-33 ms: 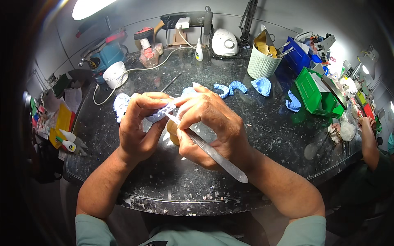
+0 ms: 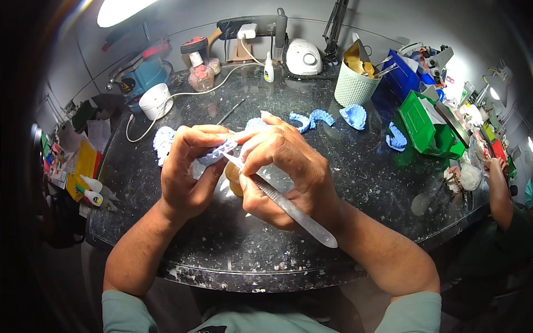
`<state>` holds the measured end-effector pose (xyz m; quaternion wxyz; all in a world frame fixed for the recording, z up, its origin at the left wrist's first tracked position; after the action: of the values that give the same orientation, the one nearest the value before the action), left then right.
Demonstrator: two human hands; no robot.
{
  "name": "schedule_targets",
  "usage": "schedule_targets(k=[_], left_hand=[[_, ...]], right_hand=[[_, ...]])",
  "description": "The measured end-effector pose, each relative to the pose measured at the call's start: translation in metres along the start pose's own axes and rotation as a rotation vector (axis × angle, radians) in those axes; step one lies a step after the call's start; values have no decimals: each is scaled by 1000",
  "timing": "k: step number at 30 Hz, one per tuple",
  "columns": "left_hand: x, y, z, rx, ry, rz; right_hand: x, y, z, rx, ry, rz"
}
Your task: Trimming a dental impression model using a scraper tool.
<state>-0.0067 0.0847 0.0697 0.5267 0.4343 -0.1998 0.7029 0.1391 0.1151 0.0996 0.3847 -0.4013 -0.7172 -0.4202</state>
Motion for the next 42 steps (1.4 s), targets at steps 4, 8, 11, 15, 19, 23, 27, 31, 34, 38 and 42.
schedule_targets(k=[4,8,11,15,19,23,27,31,34,38,42], left_hand=[[1,-1,0,-12,22,-1],[0,-3,-4,-32,63,-9],[-1,-3,-8,-81,130,12],[1,-7,-12,-114,236,-25],[0,-6,-17,-127,286,2],[-2,-2,-19,-132,291,71],[-2,-1,-19,-95,251,46],[1,-2,-20,-77,273,11],[1,2,-28,38,313,16],[2,-5,-40,224,391,-185],[-7,-3,-62,276,551,-306]], right_hand=[[1,0,2,3,-43,47],[2,1,3,-53,-28,27],[-2,8,15,30,-111,81],[-9,16,43,137,-433,241],[-22,6,66,453,-686,241],[-26,10,72,248,-785,209],[-25,0,68,282,-650,171],[-28,-7,74,266,-648,130],[-29,-6,72,223,-672,125],[-31,-9,72,212,-636,89],[-30,-8,67,130,-553,68]])
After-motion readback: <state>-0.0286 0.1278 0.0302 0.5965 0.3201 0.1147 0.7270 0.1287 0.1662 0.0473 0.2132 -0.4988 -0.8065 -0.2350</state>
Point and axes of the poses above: each hand's wrist, its own x-axis towards the middle knuckle, its own y-axis out of the back of the hand, z = x × y, the point moved 10 cm from there along x, towards the middle knuckle, and after that the axes turned 10 degrees about z, right-handed, at the moved point
